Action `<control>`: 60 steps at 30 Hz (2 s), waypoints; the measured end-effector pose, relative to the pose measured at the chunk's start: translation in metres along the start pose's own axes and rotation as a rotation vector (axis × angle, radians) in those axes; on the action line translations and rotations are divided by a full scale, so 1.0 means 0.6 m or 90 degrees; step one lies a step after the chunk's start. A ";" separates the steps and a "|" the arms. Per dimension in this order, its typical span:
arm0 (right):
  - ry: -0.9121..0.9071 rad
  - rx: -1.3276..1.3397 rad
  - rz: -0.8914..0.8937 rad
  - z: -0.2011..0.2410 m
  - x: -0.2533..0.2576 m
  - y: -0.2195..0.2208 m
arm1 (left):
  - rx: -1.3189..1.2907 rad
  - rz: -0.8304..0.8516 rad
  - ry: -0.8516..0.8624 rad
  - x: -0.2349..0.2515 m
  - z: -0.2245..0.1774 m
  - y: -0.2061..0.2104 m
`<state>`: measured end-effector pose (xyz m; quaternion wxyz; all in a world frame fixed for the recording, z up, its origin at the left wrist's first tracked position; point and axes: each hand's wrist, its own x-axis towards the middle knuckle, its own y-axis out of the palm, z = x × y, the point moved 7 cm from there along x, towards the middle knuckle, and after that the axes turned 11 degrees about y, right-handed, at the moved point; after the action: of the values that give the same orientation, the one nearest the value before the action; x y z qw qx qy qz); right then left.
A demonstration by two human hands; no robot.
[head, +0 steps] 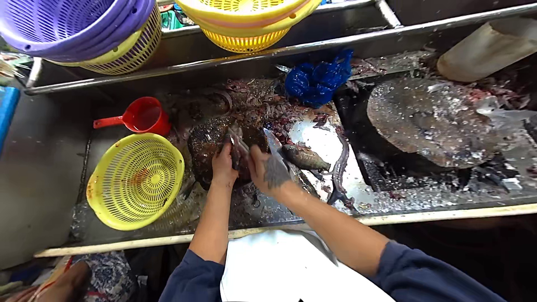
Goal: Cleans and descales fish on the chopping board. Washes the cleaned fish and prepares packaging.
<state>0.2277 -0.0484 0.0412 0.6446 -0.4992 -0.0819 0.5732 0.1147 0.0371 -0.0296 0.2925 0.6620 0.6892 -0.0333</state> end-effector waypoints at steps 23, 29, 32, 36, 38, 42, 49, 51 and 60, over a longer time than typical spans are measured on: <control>0.019 0.005 0.045 0.017 0.012 0.025 | 0.381 0.110 0.139 0.037 -0.058 -0.072; 0.047 0.022 0.160 0.020 0.000 0.059 | 0.532 0.093 0.254 0.042 -0.046 -0.072; 0.074 0.025 0.086 -0.011 0.032 0.063 | 0.535 0.054 0.200 0.021 -0.024 -0.073; 0.089 0.007 0.106 -0.004 0.012 0.067 | 0.554 -0.018 0.213 0.019 -0.028 -0.066; 0.101 -0.001 0.110 -0.006 0.022 0.067 | 0.531 0.015 0.189 0.019 -0.019 -0.060; 0.075 0.049 0.057 -0.019 0.051 0.047 | 0.331 0.105 0.071 0.012 0.015 -0.032; -0.051 -0.020 -0.070 0.016 -0.018 0.041 | 0.005 0.009 -0.088 -0.015 0.006 -0.014; -0.090 -0.014 0.010 0.018 -0.042 0.041 | -0.019 0.011 -0.078 -0.003 -0.031 -0.029; 0.008 0.163 -0.039 -0.170 -0.023 -0.067 | 0.773 -0.216 0.381 -0.032 -0.272 -0.237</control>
<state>0.3186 -0.1097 0.0276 0.7208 -0.4136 -0.0193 0.5559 -0.0775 0.0733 0.0653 -0.3409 0.5724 0.6936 -0.2741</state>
